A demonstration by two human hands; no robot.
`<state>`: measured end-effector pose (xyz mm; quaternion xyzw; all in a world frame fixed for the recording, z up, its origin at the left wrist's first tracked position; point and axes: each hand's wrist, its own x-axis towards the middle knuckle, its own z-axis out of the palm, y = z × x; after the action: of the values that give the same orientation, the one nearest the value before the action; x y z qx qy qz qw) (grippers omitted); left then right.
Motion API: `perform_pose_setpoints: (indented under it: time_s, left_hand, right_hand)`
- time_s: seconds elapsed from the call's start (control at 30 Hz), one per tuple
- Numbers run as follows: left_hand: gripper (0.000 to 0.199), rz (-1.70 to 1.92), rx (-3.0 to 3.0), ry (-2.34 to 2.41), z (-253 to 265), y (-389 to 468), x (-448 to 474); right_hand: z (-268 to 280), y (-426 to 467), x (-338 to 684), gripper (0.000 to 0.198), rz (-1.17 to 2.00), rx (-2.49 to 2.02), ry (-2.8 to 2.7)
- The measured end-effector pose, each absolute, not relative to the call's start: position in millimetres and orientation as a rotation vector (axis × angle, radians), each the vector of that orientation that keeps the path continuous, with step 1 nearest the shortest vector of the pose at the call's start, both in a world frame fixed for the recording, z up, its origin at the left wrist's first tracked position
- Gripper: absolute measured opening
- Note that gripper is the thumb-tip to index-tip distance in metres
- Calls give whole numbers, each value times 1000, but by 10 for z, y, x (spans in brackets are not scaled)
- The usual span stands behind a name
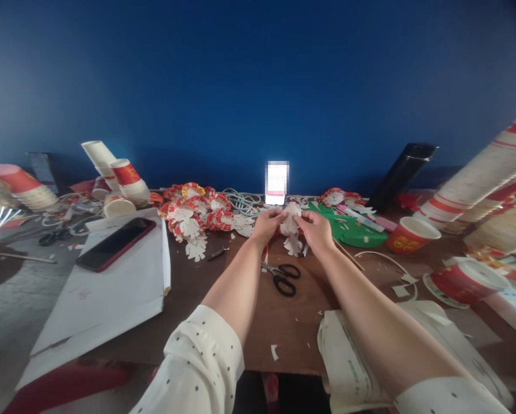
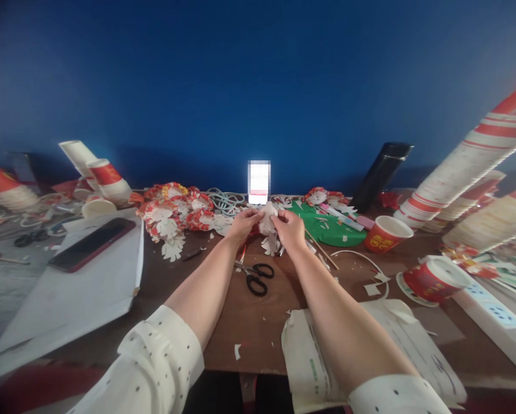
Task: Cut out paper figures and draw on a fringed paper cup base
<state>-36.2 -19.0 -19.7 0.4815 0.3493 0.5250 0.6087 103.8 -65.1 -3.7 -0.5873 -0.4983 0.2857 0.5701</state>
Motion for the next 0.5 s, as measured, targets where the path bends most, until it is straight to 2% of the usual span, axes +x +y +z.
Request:
perform_pose_setpoints:
  time_s: [0.23, 0.5]
  left_hand:
    - [22, 1281, 1189, 927, -183, -179, -377]
    - [45, 1161, 1017, 767, -141, -241, -357]
  right_hand:
    - [-24, -693, 1020, 39, 714, -1382, -1189]
    - [-55, -642, 1057, 38, 645, -1343, -1086]
